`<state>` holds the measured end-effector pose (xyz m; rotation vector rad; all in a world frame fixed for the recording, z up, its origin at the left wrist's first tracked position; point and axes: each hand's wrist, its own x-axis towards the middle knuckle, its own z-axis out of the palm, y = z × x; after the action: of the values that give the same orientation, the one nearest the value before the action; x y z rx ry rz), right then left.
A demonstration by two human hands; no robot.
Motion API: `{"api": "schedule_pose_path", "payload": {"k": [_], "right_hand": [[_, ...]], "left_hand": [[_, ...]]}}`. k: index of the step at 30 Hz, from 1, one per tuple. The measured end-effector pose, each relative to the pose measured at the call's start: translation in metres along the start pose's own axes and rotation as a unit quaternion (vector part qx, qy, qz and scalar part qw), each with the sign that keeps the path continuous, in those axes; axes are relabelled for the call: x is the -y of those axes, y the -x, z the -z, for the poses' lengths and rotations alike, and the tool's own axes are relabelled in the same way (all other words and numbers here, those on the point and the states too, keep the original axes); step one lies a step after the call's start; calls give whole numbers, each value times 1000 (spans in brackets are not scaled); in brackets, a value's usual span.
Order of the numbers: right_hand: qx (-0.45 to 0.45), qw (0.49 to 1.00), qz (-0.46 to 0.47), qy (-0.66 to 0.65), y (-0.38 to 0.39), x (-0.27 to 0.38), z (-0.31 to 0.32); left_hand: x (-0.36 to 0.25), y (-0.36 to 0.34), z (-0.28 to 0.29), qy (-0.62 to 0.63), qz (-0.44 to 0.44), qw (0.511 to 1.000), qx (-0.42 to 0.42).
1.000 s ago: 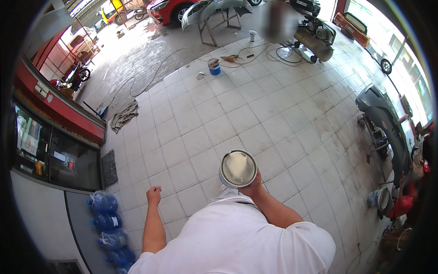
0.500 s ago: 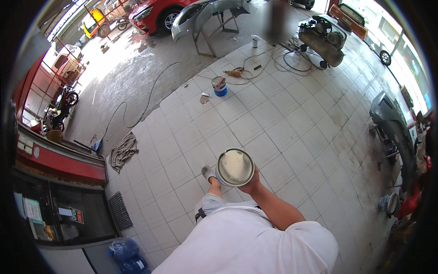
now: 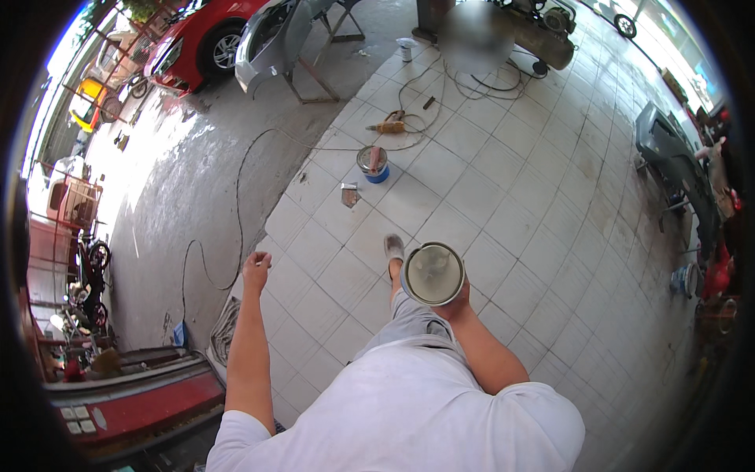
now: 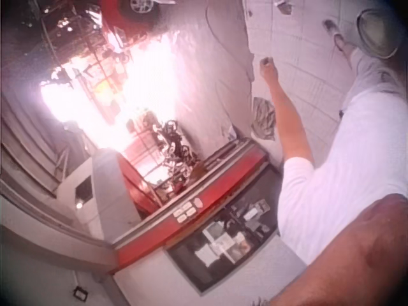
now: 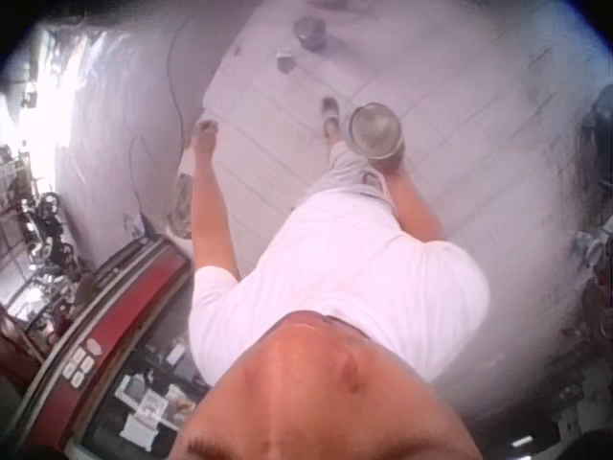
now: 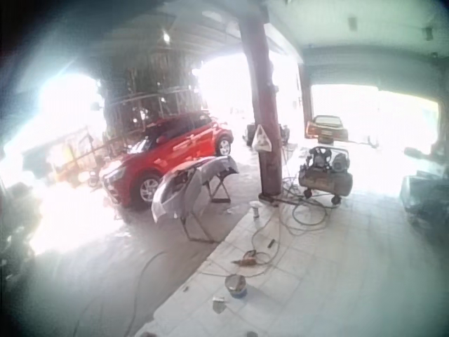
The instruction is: The person sits on the floor, opens a paint can, and squeezes filler onto a metal mixing board. They mix the filler with a putty knife, then walk to a red car and apply the filler to a sanded area on the front bumper.
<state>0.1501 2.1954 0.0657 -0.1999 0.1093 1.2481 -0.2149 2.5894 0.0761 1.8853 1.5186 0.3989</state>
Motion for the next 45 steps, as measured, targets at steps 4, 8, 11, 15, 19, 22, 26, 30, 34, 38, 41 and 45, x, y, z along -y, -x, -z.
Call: {"api": "schedule_pose_path", "payload": {"k": [4,8,11,15,19,22,26,30,34,38,41,45], "right_hand": [[-77,996,6,-32,-119,-11,54],[-84,996,7,-28,-250,-19,75],[-167,984,58,-37,-336,-20,111],[-234,965,99,-59,-426,-23,159],[-283,942,167,-67,-520,-30,224],[-271,936,219,-54,-561,-56,323],[-312,879,357,-52,-663,-76,384],[-251,929,268,33,-670,-55,411],[-321,889,284,163,-667,-60,410],[-239,915,321,56,-697,-87,412],[-219,867,442,75,-739,-110,422],[-231,828,509,40,-783,-138,410]], "left_hand": [[-91,-146,-78,-7,-98,989,107],[-110,-206,-151,-31,-117,967,222],[-96,-269,-196,-94,-92,930,342],[-69,-361,-230,-132,-35,914,382],[-44,-476,-338,-151,-100,909,374],[-11,-542,-462,-182,-286,878,338],[-35,-616,-601,-285,-469,758,354],[-9,-661,-668,-435,-578,550,416],[-4,-682,-658,-405,-640,488,433],[14,-713,-659,-372,-705,441,411],[14,-710,-645,-400,-691,456,392],[66,-732,-643,-256,-761,516,299]]}}
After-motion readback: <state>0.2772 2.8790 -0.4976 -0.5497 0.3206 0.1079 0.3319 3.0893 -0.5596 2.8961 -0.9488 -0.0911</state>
